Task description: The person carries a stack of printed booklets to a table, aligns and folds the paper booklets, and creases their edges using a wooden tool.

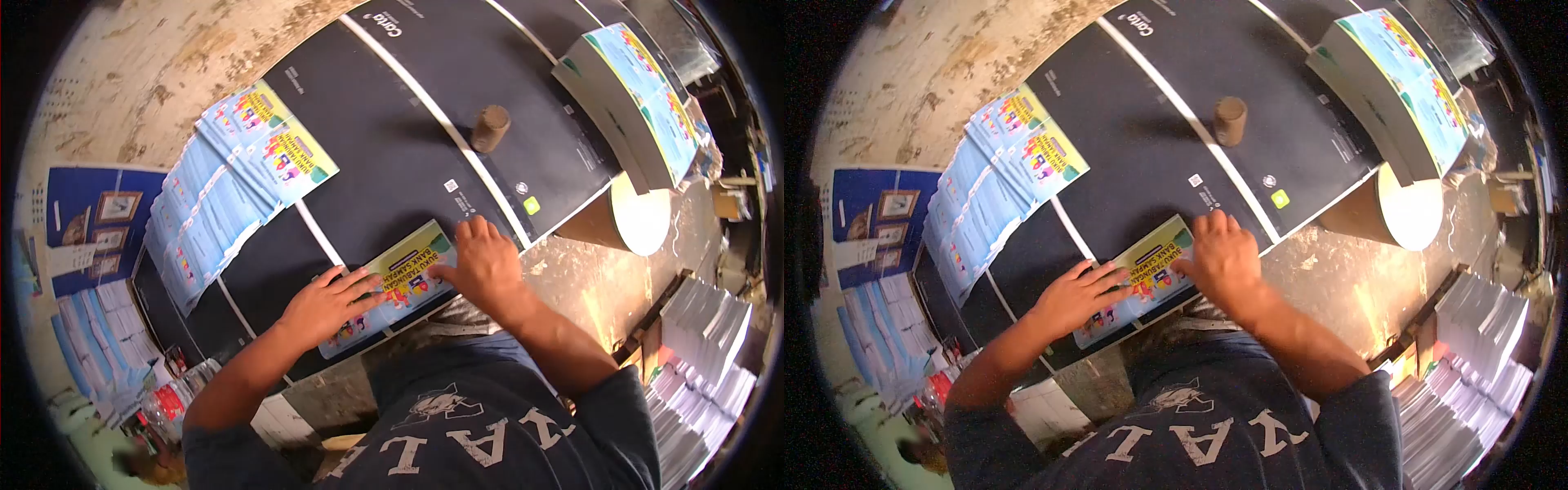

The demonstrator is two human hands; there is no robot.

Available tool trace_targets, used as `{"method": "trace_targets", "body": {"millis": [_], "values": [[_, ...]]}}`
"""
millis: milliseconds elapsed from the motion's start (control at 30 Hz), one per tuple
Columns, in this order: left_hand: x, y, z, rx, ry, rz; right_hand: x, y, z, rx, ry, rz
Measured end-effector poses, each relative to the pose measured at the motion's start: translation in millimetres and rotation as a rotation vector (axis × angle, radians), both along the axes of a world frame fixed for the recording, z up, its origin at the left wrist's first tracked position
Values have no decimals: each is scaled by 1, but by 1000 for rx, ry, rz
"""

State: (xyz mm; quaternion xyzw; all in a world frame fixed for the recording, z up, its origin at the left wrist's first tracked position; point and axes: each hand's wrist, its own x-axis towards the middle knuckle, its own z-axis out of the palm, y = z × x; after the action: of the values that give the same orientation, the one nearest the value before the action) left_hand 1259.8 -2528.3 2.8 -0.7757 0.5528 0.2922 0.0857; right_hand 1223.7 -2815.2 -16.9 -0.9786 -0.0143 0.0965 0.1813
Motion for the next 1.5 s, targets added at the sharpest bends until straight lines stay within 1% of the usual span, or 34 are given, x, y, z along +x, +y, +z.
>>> {"method": "trace_targets", "body": {"millis": [33, 67, 100, 167, 233, 267, 300, 367, 433, 467, 533, 567, 633, 667, 733, 767, 833, 867, 933, 1000, 1033, 1067, 1100, 1133, 1200, 1267, 1367, 1500], "values": [[-1, 0, 0, 8, 1, 18, 1, 18, 12, 73, -18, 52], [-1, -1, 0, 34, -30, -14, -10, 41, 2, 298, -192, 110], [0, -1, -1, 55, -63, -52, -13, 69, -23, 526, -302, 246], [-3, 5, -8, 67, -37, -29, -19, 101, -32, 532, -286, 280], [-5, 11, -14, -4, -166, -34, -17, 116, -49, 466, -323, 352], [-2, 12, -14, -5, -160, -17, -17, 114, -52, 624, -189, 309], [0, 13, -12, -29, -116, -26, -17, 115, -56, 625, -171, 320], [2, 16, -17, -71, -65, -22, -19, 112, -61, 505, -241, 384], [3, 24, -25, -46, -55, -66, -19, 114, -62, 459, -207, 425], [7, 28, -23, -50, -64, -48, -19, 115, -63, 400, -192, 444], [7, 45, -13, -194, 101, 142, -19, 117, -62, 279, -117, 480], [-2, 64, -20, -233, -48, 146, -17, 119, -58, 299, -123, 535], [-34, 96, -14, -135, -127, 540, -14, 124, -51, 255, -28, 495], [-56, 112, -15, -104, -140, 586, -16, 126, -54, 221, -37, 508], [-117, 134, -40, -79, -411, 1150, -17, 126, -57, 102, -21, 549], [-145, 141, -51, -69, -408, 1184, -19, 127, -56, 104, -13, 584], [-186, 150, -65, 7, -509, 1246, -18, 131, -55, 0, -44, 554], [-190, 152, -53, -1, -482, 1354, -20, 132, -56, -40, -15, 540], [-181, 128, -36, -353, -581, 1644, -22, 135, -56, -84, -6, 537], [-145, 66, -32, -879, -505, 1432, -22, 137, -58, -137, -3, 541], [-130, 30, -18, -786, -393, 1424, -22, 136, -60, -123, -49, 552], [-124, 1, -42, -661, -447, 1326, -22, 133, -67, -160, -93, 586], [-120, -14, -63, -655, -484, 1366, -22, 131, -72, -194, -137, 612], [-115, -16, -67, -577, -489, 1417, -22, 131, -72, -173, -155, 611], [-116, -14, -73, -592, -488, 1436, -22, 135, -71, -112, -166, 582], [-117, -14, -77, -637, -483, 1469, -22, 136, -71, -116, -172, 588], [-119, -17, -91, -608, -447, 1499, -23, 137, -74, -119, -168, 579], [-115, -17, -92, -613, -407, 1477, -24, 137, -71, -117, -163, 551]]}}
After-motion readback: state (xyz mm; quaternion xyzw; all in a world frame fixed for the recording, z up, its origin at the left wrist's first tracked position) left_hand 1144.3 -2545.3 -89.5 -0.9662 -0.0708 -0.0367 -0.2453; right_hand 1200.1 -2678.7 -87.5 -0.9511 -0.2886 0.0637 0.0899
